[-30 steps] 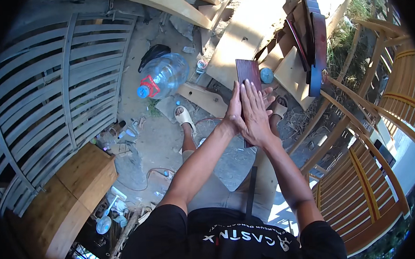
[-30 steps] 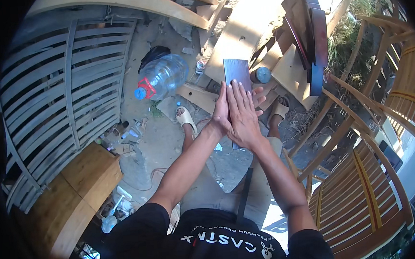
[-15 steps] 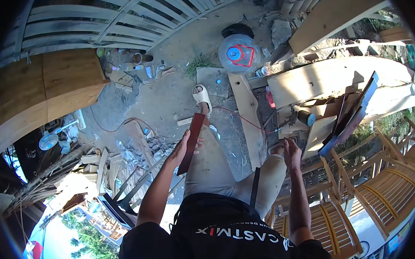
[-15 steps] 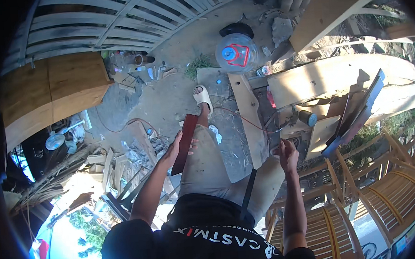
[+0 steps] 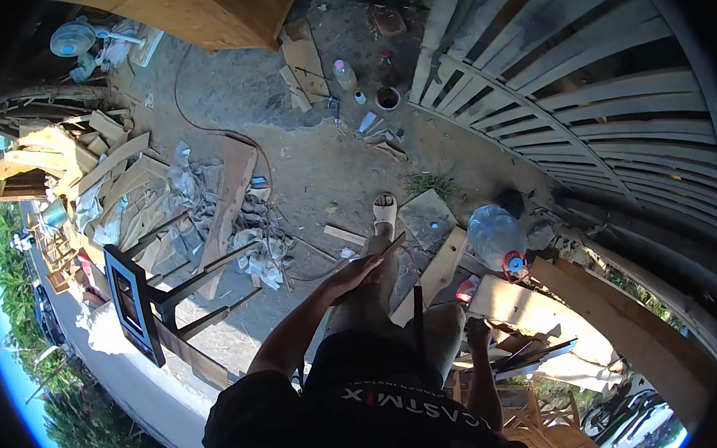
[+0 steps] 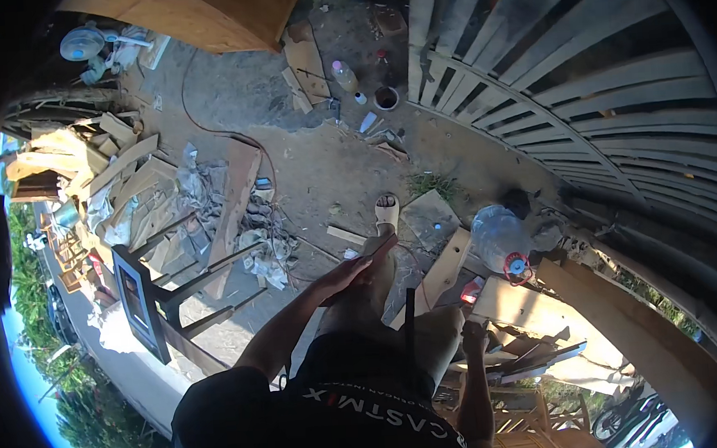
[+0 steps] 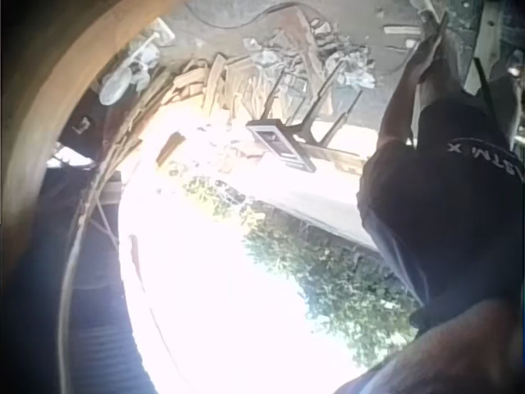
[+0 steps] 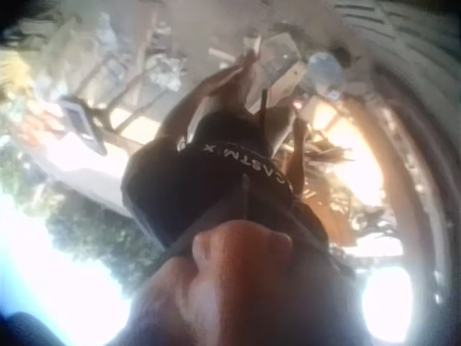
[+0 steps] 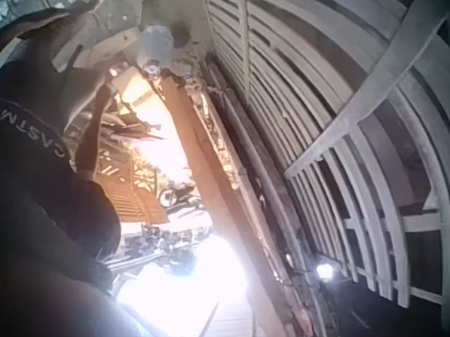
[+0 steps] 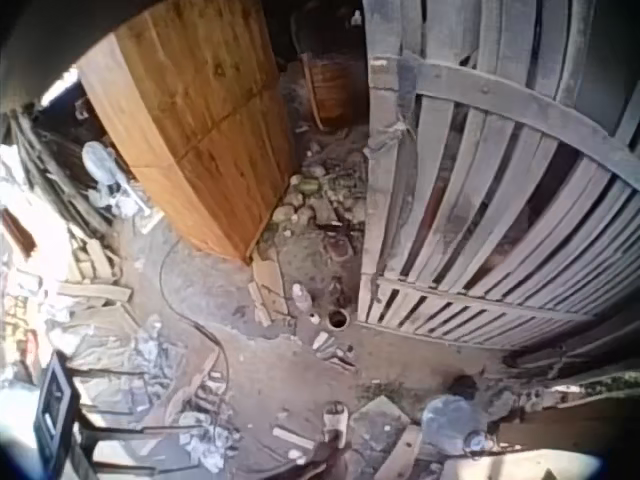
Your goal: The person wipes a rectangular wooden piece with a cloth, then places a wooden frame on a stand and uses a spray gun to apply a dark coating, before picking up the finished frame to move it.
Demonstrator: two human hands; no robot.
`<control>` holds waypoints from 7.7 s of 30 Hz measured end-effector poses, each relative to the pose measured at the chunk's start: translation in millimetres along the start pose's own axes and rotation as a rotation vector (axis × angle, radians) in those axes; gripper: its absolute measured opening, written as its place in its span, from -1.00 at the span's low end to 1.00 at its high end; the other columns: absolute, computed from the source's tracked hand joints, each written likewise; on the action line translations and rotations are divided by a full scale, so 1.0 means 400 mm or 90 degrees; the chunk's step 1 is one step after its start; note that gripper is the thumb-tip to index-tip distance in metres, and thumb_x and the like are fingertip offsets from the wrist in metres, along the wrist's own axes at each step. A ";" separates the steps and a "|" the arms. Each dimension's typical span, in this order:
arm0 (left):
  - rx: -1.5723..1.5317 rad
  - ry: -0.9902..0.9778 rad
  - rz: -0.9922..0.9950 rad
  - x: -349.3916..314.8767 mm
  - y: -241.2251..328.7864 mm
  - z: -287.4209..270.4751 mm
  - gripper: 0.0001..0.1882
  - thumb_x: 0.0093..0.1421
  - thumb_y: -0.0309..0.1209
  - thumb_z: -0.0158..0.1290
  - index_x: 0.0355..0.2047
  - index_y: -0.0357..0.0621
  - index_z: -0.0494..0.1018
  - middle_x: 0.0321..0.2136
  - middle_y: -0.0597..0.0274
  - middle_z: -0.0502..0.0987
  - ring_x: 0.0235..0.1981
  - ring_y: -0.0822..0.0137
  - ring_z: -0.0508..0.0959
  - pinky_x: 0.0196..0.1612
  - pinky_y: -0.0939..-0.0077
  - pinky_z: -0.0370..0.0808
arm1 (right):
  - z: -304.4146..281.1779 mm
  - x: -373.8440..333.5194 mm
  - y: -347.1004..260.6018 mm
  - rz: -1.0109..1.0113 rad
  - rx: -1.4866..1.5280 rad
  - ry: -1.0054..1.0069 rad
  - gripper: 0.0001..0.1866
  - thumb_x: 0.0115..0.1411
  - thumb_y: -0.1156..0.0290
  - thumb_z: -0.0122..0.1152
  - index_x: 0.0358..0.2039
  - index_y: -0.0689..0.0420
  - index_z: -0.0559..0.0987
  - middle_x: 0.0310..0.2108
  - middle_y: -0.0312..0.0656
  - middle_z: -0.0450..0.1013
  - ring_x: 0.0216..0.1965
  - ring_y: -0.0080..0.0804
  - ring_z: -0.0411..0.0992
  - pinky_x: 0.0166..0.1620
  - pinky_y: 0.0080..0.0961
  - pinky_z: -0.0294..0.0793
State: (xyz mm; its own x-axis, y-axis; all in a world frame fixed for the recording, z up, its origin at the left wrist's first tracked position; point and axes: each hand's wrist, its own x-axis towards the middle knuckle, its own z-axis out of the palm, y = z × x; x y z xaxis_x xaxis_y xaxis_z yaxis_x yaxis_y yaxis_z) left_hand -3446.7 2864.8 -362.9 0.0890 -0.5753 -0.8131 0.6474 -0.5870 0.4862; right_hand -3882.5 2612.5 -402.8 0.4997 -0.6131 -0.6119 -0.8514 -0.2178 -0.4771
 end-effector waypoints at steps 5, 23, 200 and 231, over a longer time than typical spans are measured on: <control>-0.224 0.154 -0.006 -0.041 0.034 -0.121 -0.21 0.40 0.31 -0.20 0.21 -0.17 0.40 -0.08 0.06 0.62 -0.12 0.26 0.64 0.00 0.29 0.54 | -0.191 0.338 -0.373 0.073 0.288 0.004 -0.63 0.38 0.12 0.18 -0.01 0.15 0.60 -0.27 -0.16 0.64 -0.35 -0.36 0.64 -0.38 -0.41 0.58; -0.745 0.449 0.309 -0.465 0.038 -0.205 -0.05 0.26 0.52 -0.30 0.33 0.04 0.28 0.02 -0.05 0.56 -0.04 0.09 0.60 0.08 0.10 0.51 | -0.110 0.843 -0.916 0.025 -0.085 -0.304 -0.64 0.32 0.17 0.27 -0.42 0.24 0.58 -0.52 -0.12 0.57 -0.58 -0.40 0.57 -0.51 -0.45 0.57; -0.967 0.494 1.249 -1.221 0.168 -0.579 -0.16 0.40 0.31 -0.23 0.40 -0.11 0.22 0.28 0.02 0.40 0.23 0.02 0.48 0.26 0.10 0.47 | 0.745 -0.648 -2.379 -1.481 -0.105 -0.693 -0.58 0.37 0.43 0.12 0.21 0.27 0.51 0.29 0.06 0.38 0.37 0.05 0.27 0.41 0.00 0.21; -1.082 0.502 1.115 -1.196 0.242 -0.586 -0.27 0.42 0.23 -0.13 0.29 -0.11 0.33 0.14 0.05 0.54 0.09 0.17 0.57 0.18 0.21 0.52 | 0.750 -0.581 -2.435 -1.491 -0.040 -0.469 -0.54 0.18 0.69 0.04 0.12 0.29 0.56 0.17 0.11 0.49 0.26 0.02 0.41 0.28 -0.20 0.44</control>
State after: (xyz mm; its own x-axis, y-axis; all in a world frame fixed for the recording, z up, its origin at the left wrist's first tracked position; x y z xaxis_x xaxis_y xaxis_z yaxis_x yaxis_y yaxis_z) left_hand -3249.1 3216.6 -2.0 0.7524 0.5882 -0.2963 -0.5148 0.8059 0.2924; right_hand -3121.7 3194.8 14.8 0.1535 0.7797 0.6070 0.9096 0.1284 -0.3951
